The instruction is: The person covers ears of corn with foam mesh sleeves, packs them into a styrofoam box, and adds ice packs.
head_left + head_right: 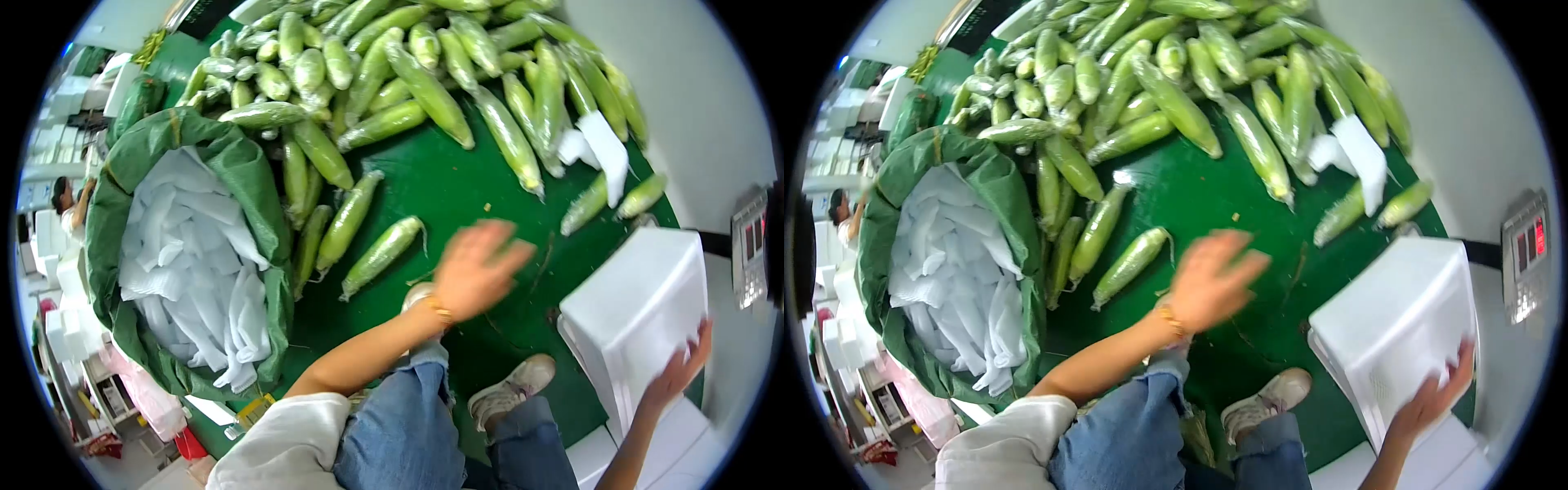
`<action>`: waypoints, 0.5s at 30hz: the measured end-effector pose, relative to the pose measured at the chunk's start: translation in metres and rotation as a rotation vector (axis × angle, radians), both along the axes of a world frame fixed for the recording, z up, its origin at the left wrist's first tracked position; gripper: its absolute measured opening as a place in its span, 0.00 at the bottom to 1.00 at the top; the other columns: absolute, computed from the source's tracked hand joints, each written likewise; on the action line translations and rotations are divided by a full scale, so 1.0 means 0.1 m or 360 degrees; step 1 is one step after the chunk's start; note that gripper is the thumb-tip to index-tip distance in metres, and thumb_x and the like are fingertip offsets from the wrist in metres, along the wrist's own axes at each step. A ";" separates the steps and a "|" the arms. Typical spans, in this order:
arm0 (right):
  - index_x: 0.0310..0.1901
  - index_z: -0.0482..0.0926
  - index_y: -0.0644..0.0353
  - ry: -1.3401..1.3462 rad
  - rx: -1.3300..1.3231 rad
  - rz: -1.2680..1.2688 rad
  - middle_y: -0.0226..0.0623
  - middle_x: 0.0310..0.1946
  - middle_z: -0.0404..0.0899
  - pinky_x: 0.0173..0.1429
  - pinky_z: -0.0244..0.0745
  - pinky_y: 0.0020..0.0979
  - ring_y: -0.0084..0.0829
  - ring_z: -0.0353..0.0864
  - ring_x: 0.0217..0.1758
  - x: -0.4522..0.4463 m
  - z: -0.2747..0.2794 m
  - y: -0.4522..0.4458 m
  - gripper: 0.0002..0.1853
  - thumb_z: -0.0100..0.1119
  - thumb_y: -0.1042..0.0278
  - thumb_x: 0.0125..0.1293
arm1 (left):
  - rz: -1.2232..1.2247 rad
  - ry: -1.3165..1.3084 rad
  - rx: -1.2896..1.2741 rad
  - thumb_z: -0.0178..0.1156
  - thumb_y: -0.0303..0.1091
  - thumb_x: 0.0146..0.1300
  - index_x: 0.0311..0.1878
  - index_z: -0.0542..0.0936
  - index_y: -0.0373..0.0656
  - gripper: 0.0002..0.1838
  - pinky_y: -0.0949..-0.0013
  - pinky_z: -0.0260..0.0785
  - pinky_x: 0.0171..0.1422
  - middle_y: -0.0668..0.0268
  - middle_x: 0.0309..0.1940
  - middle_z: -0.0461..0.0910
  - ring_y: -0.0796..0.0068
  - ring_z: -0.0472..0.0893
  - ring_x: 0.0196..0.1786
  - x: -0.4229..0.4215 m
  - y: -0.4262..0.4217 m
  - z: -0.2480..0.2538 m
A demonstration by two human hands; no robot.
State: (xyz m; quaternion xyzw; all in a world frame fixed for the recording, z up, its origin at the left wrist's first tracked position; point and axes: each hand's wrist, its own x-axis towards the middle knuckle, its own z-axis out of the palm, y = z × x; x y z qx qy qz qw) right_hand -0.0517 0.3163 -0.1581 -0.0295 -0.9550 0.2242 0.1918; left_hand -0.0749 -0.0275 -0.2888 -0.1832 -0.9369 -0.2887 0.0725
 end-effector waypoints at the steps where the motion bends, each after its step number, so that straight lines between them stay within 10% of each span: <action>1: 0.64 0.64 0.67 -0.0042 0.0234 0.0203 0.50 0.61 0.67 0.66 0.57 0.43 0.44 0.65 0.63 0.20 0.16 -0.01 0.24 0.42 0.65 0.69 | 0.0462 -0.0180 -0.0277 0.71 0.37 0.44 0.64 0.69 0.54 0.39 0.49 0.60 0.66 0.49 0.62 0.66 0.47 0.65 0.65 0.15 -0.37 -0.08; 5: 0.56 0.69 0.68 -0.0584 0.0045 0.1150 0.51 0.50 0.71 0.59 0.64 0.47 0.49 0.71 0.53 0.56 0.07 -0.72 0.23 0.52 0.64 0.62 | 0.0988 -0.0846 -0.0775 0.71 0.44 0.48 0.71 0.57 0.48 0.48 0.52 0.68 0.55 0.50 0.52 0.72 0.50 0.73 0.53 0.90 -1.44 -0.57; 7: 0.54 0.71 0.66 -0.0857 -0.0132 0.1704 0.48 0.48 0.73 0.57 0.66 0.46 0.47 0.73 0.51 0.53 -0.13 -1.31 0.24 0.58 0.65 0.56 | 0.0984 -0.1139 -0.0583 0.69 0.47 0.51 0.71 0.55 0.41 0.49 0.57 0.73 0.46 0.53 0.41 0.76 0.53 0.78 0.43 0.96 -1.45 -0.68; 10: 0.52 0.75 0.61 -0.0818 0.0062 0.2424 0.39 0.45 0.77 0.54 0.68 0.42 0.41 0.75 0.49 0.37 -0.30 -1.78 0.24 0.63 0.64 0.51 | 0.1074 -0.1108 0.0384 0.64 0.47 0.58 0.71 0.50 0.34 0.47 0.55 0.68 0.60 0.39 0.53 0.72 0.43 0.73 0.56 0.84 -1.25 -0.87; 12: 0.51 0.76 0.59 -0.0791 0.0213 0.2515 0.36 0.43 0.78 0.52 0.69 0.40 0.38 0.76 0.47 0.27 -0.31 -1.88 0.24 0.64 0.62 0.50 | 0.0635 -0.0888 0.0326 0.60 0.40 0.62 0.67 0.62 0.37 0.33 0.58 0.67 0.61 0.47 0.50 0.76 0.50 0.75 0.55 0.69 -1.27 -0.49; 15: 0.50 0.77 0.58 -0.0878 0.0325 0.2087 0.35 0.41 0.78 0.50 0.69 0.37 0.36 0.76 0.45 0.08 -0.12 -1.86 0.24 0.65 0.62 0.49 | 0.0795 -0.0267 -0.0406 0.60 0.27 0.52 0.36 0.81 0.41 0.07 0.58 0.71 0.47 0.61 0.38 0.79 0.58 0.78 0.44 0.61 -1.92 0.23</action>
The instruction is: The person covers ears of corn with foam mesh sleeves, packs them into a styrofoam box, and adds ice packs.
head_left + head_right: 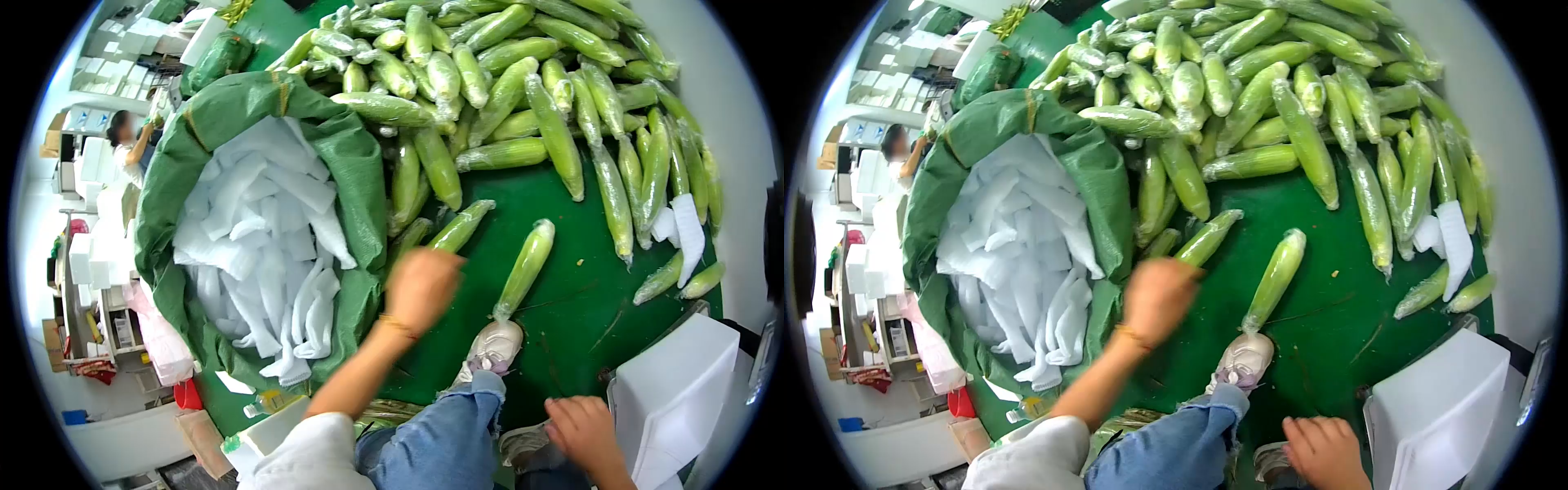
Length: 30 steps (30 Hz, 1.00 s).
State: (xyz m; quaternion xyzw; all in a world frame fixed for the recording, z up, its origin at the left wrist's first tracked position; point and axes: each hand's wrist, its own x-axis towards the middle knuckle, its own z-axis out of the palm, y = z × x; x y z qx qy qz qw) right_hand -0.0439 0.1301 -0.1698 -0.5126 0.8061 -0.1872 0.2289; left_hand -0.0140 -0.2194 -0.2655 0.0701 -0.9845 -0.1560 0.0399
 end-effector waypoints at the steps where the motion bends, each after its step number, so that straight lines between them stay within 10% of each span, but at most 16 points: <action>1: 0.51 0.77 0.58 0.0020 0.0018 -0.0062 0.35 0.41 0.78 0.49 0.69 0.36 0.36 0.76 0.45 -0.03 0.03 -0.01 0.24 0.65 0.62 0.50 | 0.0216 0.0335 -0.0231 0.56 0.21 0.48 0.33 0.80 0.42 0.09 0.57 0.70 0.44 0.62 0.34 0.79 0.58 0.77 0.41 0.05 -0.35 0.10; 4: 0.52 0.77 0.56 0.0001 0.0052 -0.0111 0.33 0.40 0.78 0.49 0.69 0.36 0.34 0.76 0.44 -0.03 -0.07 0.01 0.25 0.65 0.61 0.51 | 0.0836 0.0253 -0.0608 0.59 0.24 0.49 0.59 0.70 0.44 0.29 0.53 0.65 0.61 0.44 0.54 0.69 0.43 0.69 0.58 0.46 -1.45 -0.07; 7: 0.53 0.77 0.53 0.0017 -0.0150 0.0191 0.26 0.39 0.78 0.45 0.69 0.32 0.26 0.76 0.41 0.04 -0.20 -0.07 0.24 0.64 0.58 0.52 | 0.1653 -0.0116 0.0737 0.59 0.28 0.59 0.64 0.64 0.43 0.29 0.67 0.66 0.56 0.58 0.48 0.72 0.65 0.73 0.51 0.69 -2.06 -0.55; 10: 0.54 0.76 0.54 -0.0328 -0.0156 0.0116 0.29 0.43 0.78 0.45 0.72 0.31 0.28 0.76 0.45 0.02 -0.27 -0.14 0.24 0.66 0.58 0.55 | 0.0852 0.0435 0.0561 0.58 0.22 0.54 0.53 0.73 0.37 0.20 0.68 0.67 0.41 0.67 0.29 0.69 0.71 0.69 0.31 0.20 -0.62 0.04; 14: 0.59 0.70 0.60 -0.1962 -0.0694 -0.1150 0.43 0.61 0.67 0.58 0.71 0.34 0.29 0.71 0.59 -0.09 -0.40 -0.16 0.25 0.64 0.65 0.62 | -0.0578 0.0441 0.1266 0.64 0.29 0.52 0.54 0.73 0.39 0.24 0.60 0.73 0.45 0.52 0.39 0.78 0.53 0.80 0.40 0.13 0.97 0.11; 17: 0.54 0.72 0.66 -0.1936 -0.1091 -0.2124 0.37 0.48 0.77 0.53 0.73 0.30 0.24 0.76 0.48 -0.27 -0.42 -0.33 0.19 0.61 0.70 0.63 | -0.0882 -0.0874 0.1520 0.66 0.33 0.56 0.71 0.56 0.39 0.41 0.61 0.70 0.58 0.47 0.55 0.73 0.52 0.77 0.54 -0.18 1.23 0.25; 20: 0.49 0.74 0.65 -0.1563 -0.0872 -0.2159 0.35 0.39 0.80 0.47 0.74 0.28 0.22 0.78 0.41 -0.34 -0.63 -0.22 0.13 0.60 0.74 0.63 | -0.0720 -0.0176 0.1513 0.67 0.41 0.55 0.72 0.57 0.45 0.43 0.56 0.60 0.68 0.50 0.61 0.67 0.52 0.65 0.66 -0.34 1.12 0.12; 24: 0.65 0.55 0.60 -0.1361 -0.0592 -0.1493 0.36 0.42 0.70 0.48 0.69 0.23 0.21 0.72 0.42 -0.27 -0.74 -0.39 0.35 0.52 0.82 0.54 | -0.0724 -0.0806 0.1673 0.65 0.38 0.58 0.46 0.76 0.42 0.16 0.60 0.68 0.58 0.59 0.52 0.73 0.54 0.73 0.56 -0.41 1.15 0.10; 30: 0.52 0.70 0.58 -0.2742 -0.0749 -0.2002 0.28 0.40 0.73 0.45 0.70 0.23 0.19 0.73 0.41 -0.12 -1.02 -0.36 0.15 0.51 0.75 0.63 | -0.0626 -0.0236 0.1482 0.61 0.32 0.61 0.36 0.70 0.41 0.09 0.62 0.70 0.45 0.58 0.38 0.76 0.57 0.77 0.40 -0.23 1.28 -0.28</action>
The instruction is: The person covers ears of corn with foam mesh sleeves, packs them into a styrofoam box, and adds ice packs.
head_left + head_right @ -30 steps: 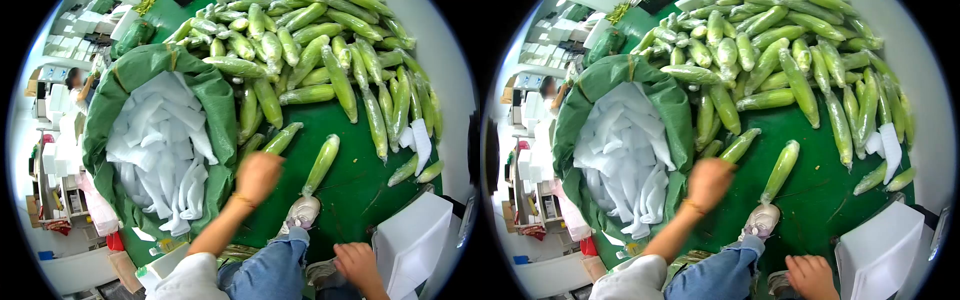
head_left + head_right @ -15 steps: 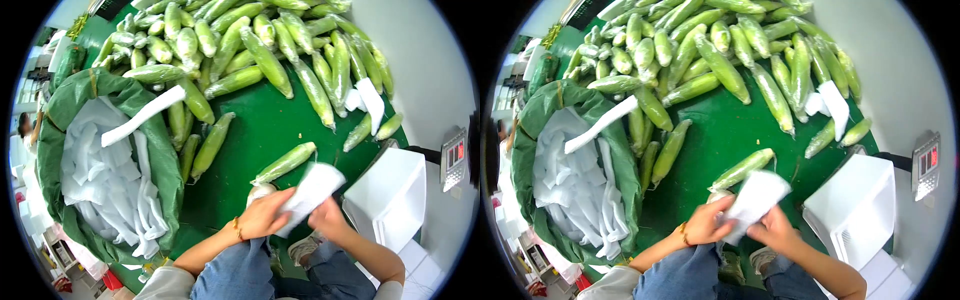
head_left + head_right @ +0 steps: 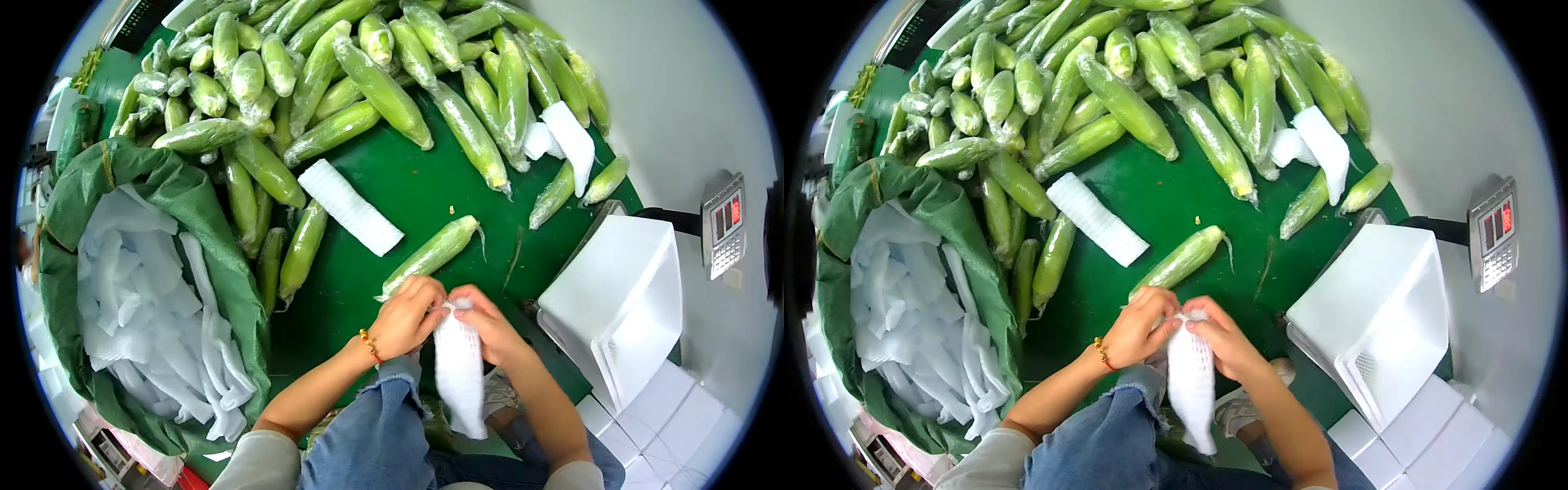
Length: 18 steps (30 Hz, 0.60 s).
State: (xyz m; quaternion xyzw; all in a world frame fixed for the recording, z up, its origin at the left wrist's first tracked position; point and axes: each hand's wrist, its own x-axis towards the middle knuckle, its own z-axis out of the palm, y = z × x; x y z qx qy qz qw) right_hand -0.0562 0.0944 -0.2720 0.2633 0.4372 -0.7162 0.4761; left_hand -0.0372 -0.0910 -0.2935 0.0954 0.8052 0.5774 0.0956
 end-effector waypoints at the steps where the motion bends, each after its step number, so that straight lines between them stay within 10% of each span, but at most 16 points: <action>1: 0.50 0.71 0.59 -0.0120 -0.0022 -0.0017 0.28 0.41 0.74 0.49 0.69 0.24 0.19 0.73 0.42 0.06 -0.05 0.03 0.12 0.51 0.72 0.65 | 0.0032 -0.0117 0.0111 0.60 0.32 0.62 0.36 0.70 0.41 0.09 0.62 0.70 0.43 0.58 0.36 0.76 0.57 0.77 0.39 0.01 0.03 -0.04; 3: 0.40 0.73 0.60 0.0205 0.0175 0.0164 0.30 0.35 0.75 0.46 0.72 0.27 0.22 0.75 0.39 0.13 -0.13 0.07 0.08 0.55 0.66 0.66 | 0.0271 -0.0538 0.0396 0.56 0.31 0.67 0.36 0.68 0.42 0.07 0.70 0.70 0.32 0.66 0.26 0.75 0.75 0.77 0.29 0.03 0.13 -0.17; 5: 0.38 0.74 0.57 -0.0182 0.0074 -0.0752 0.30 0.26 0.73 0.36 0.74 0.29 0.24 0.75 0.29 0.10 -0.18 0.00 0.09 0.53 0.60 0.67 | 0.0642 -0.1480 0.1657 0.56 0.33 0.68 0.40 0.70 0.43 0.06 0.77 0.70 0.32 0.71 0.29 0.75 0.82 0.76 0.30 -0.01 0.26 -0.26; 6: 0.35 0.73 0.55 -0.0510 0.0116 -0.1247 0.31 0.23 0.73 0.31 0.76 0.31 0.26 0.75 0.25 -0.04 0.00 -0.12 0.10 0.52 0.58 0.67 | 0.0561 -0.1727 0.1735 0.56 0.34 0.69 0.43 0.70 0.44 0.07 0.80 0.71 0.31 0.72 0.30 0.74 0.84 0.75 0.30 -0.02 0.28 -0.23; 7: 0.32 0.71 0.54 -0.0318 -0.0043 -0.0875 0.30 0.24 0.72 0.33 0.74 0.29 0.25 0.75 0.27 0.17 -0.49 0.21 0.11 0.51 0.57 0.68 | 0.0050 -0.1857 0.1886 0.60 0.35 0.66 0.49 0.73 0.42 0.12 0.78 0.73 0.40 0.71 0.37 0.77 0.83 0.77 0.36 0.05 0.22 -0.35; 10: 0.36 0.69 0.55 0.0238 -0.0567 -0.0685 0.27 0.28 0.72 0.38 0.69 0.23 0.21 0.73 0.32 0.05 -0.49 0.21 0.09 0.50 0.59 0.70 | -0.0834 -0.1754 0.1301 0.64 0.30 0.61 0.58 0.74 0.38 0.22 0.71 0.68 0.60 0.68 0.50 0.79 0.80 0.77 0.51 -0.20 0.13 -0.34; 14: 0.55 0.71 0.63 0.0503 0.0274 -0.0180 0.37 0.47 0.78 0.52 0.72 0.28 0.26 0.77 0.48 -0.06 -0.98 0.20 0.18 0.55 0.63 0.67 | 0.0258 -0.1270 0.1464 0.56 0.19 0.56 0.36 0.73 0.40 0.06 0.71 0.74 0.42 0.68 0.34 0.79 0.77 0.80 0.36 -0.80 0.01 -0.63; 17: 0.55 0.73 0.67 0.0960 0.1316 0.0137 0.38 0.47 0.80 0.55 0.71 0.30 0.28 0.77 0.50 -0.31 -1.34 -0.08 0.18 0.52 0.64 0.68 | 0.0346 -0.0190 -0.0501 0.56 0.22 0.53 0.36 0.73 0.36 0.07 0.55 0.71 0.42 0.51 0.32 0.78 0.49 0.79 0.35 -1.06 0.10 -0.85; 18: 0.55 0.73 0.67 0.0732 0.1146 -0.0274 0.38 0.48 0.79 0.55 0.71 0.31 0.29 0.77 0.51 -0.35 -1.41 -0.22 0.18 0.50 0.64 0.69 | 0.0267 -0.0189 -0.0529 0.56 0.25 0.54 0.38 0.74 0.37 0.08 0.53 0.71 0.43 0.50 0.33 0.77 0.46 0.78 0.36 -1.06 0.11 -0.90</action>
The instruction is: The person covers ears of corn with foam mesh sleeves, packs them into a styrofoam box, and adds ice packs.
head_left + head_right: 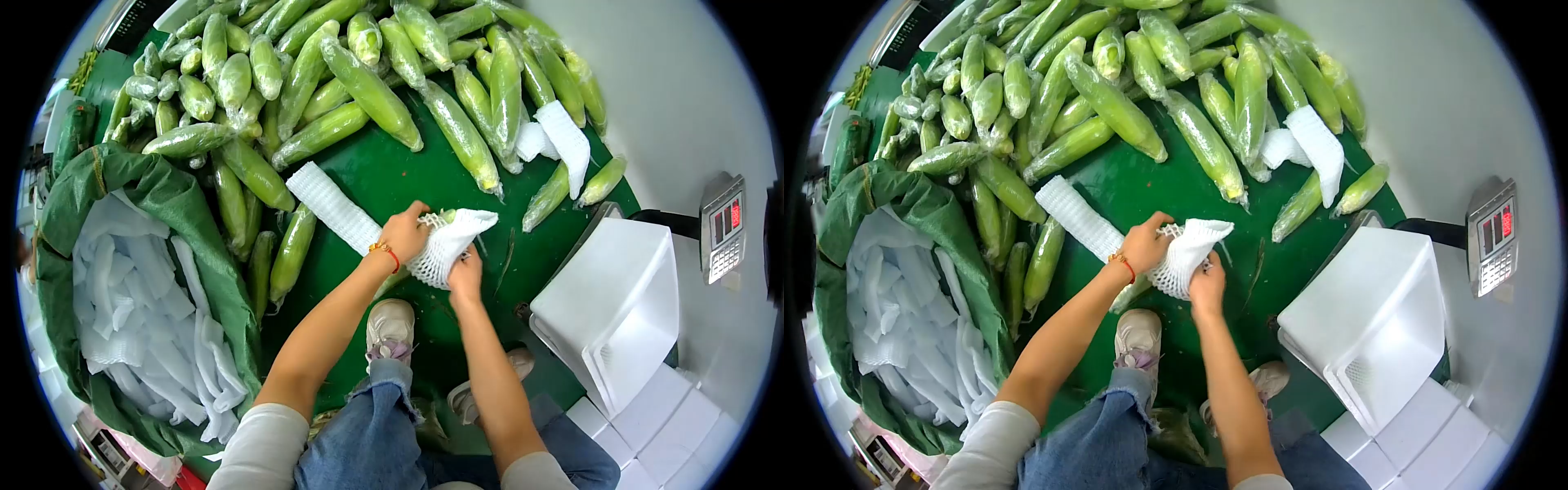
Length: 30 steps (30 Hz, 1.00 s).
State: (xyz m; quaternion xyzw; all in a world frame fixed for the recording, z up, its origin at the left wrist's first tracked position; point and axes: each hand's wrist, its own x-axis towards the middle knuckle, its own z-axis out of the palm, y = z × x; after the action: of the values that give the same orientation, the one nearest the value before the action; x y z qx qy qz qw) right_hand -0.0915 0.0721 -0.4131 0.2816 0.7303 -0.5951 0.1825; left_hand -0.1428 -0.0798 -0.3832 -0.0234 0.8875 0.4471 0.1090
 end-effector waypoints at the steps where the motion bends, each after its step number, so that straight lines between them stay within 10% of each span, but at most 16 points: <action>1: 0.56 0.72 0.66 -0.0060 -0.0289 -0.0390 0.39 0.48 0.78 0.55 0.70 0.32 0.29 0.76 0.51 -0.04 -0.03 -0.18 0.18 0.49 0.64 0.70 | -0.0081 -0.0010 -0.0027 0.56 0.27 0.55 0.41 0.75 0.39 0.09 0.51 0.70 0.44 0.49 0.34 0.77 0.44 0.77 0.38 0.02 0.00 -0.02; 4: 0.57 0.69 0.62 0.0118 -0.1349 -0.0982 0.39 0.50 0.76 0.55 0.72 0.31 0.30 0.75 0.54 0.06 0.56 -0.35 0.17 0.48 0.65 0.70 | -0.0150 0.0042 0.0142 0.53 0.28 0.56 0.49 0.77 0.45 0.16 0.53 0.71 0.45 0.51 0.37 0.75 0.45 0.78 0.38 0.18 -0.07 0.57; 7: 0.45 0.71 0.63 0.0437 -0.1220 -0.0696 0.34 0.39 0.75 0.42 0.72 0.27 0.23 0.74 0.40 0.38 0.78 -0.36 0.11 0.52 0.66 0.67 | -0.0028 0.0155 0.0276 0.54 0.27 0.54 0.44 0.80 0.44 0.14 0.56 0.72 0.41 0.55 0.38 0.73 0.49 0.78 0.36 0.52 -0.12 1.26; 9: 0.33 0.73 0.65 0.0749 -0.0561 -0.0320 0.29 0.29 0.74 0.34 0.68 0.23 0.17 0.70 0.30 0.47 0.72 -0.36 0.09 0.53 0.67 0.65 | 0.0281 0.0101 0.0514 0.56 0.28 0.57 0.38 0.80 0.38 0.07 0.63 0.71 0.35 0.57 0.32 0.74 0.62 0.78 0.31 0.71 -0.08 1.15; 15: 0.34 0.76 0.67 0.0543 -0.0642 -0.0554 0.27 0.28 0.75 0.38 0.66 0.23 0.18 0.70 0.32 0.31 0.61 -0.50 0.09 0.51 0.69 0.65 | 0.0760 0.0063 0.0537 0.56 0.34 0.66 0.28 0.74 0.35 0.13 0.67 0.63 0.28 0.64 0.19 0.70 0.78 0.68 0.25 0.98 -0.16 -0.34; 19: 0.34 0.77 0.66 0.0612 -0.0759 -0.0525 0.27 0.29 0.77 0.37 0.67 0.22 0.18 0.72 0.31 -0.02 0.10 -0.70 0.12 0.50 0.64 0.66 | 0.1120 -0.0004 0.1266 0.57 0.33 0.65 0.37 0.82 0.35 0.10 0.73 0.71 0.37 0.66 0.29 0.82 0.80 0.76 0.32 0.74 -0.23 -0.82; 22: 0.34 0.78 0.66 0.0519 -0.0693 -0.0471 0.31 0.31 0.79 0.38 0.69 0.23 0.20 0.74 0.32 -0.10 -0.19 -0.72 0.10 0.48 0.71 0.65 | 0.0764 0.0103 0.0428 0.56 0.28 0.64 0.44 0.82 0.36 0.10 0.68 0.74 0.44 0.62 0.37 0.83 0.72 0.81 0.41 0.61 -0.29 -0.60; 25: 0.24 0.71 0.64 0.0508 -0.0734 -0.0437 0.23 0.21 0.67 0.30 0.58 0.22 0.15 0.62 0.27 -0.14 0.20 -0.75 0.11 0.50 0.71 0.64 | 0.0570 0.0094 0.0996 0.56 0.28 0.63 0.54 0.77 0.37 0.16 0.68 0.73 0.50 0.61 0.45 0.82 0.69 0.80 0.48 0.67 -0.34 -0.45; 26: 0.24 0.71 0.64 0.0572 -0.0751 -0.0399 0.23 0.21 0.66 0.29 0.57 0.23 0.15 0.61 0.26 -0.15 0.44 -0.73 0.11 0.50 0.70 0.63 | 0.0879 -0.0197 0.1737 0.54 0.32 0.66 0.60 0.72 0.37 0.20 0.67 0.71 0.57 0.61 0.52 0.79 0.67 0.79 0.52 0.79 -0.26 -0.28; 27: 0.25 0.71 0.64 0.0641 -0.0758 -0.0266 0.23 0.21 0.67 0.30 0.59 0.22 0.15 0.63 0.27 -0.16 0.54 -0.64 0.10 0.50 0.68 0.62 | 0.0821 -0.0793 0.2536 0.50 0.36 0.69 0.61 0.70 0.38 0.20 0.66 0.71 0.59 0.62 0.54 0.77 0.66 0.79 0.52 0.77 -0.41 -0.14; 30: 0.44 0.75 0.65 0.1160 -0.0444 0.0227 0.37 0.45 0.71 0.62 0.59 0.29 0.29 0.67 0.54 -0.21 1.32 -0.36 0.15 0.51 0.61 0.66 | 0.0611 -0.0506 0.2048 0.49 0.41 0.70 0.57 0.72 0.31 0.23 0.67 0.73 0.55 0.58 0.51 0.78 0.67 0.80 0.48 0.62 -0.35 0.44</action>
State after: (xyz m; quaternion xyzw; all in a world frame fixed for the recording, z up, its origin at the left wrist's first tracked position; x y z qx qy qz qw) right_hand -0.1121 0.0362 -0.2811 -0.0271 0.6770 -0.7354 -0.0110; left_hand -0.0809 -0.1147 -0.3389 -0.1762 0.3990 0.8875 0.1489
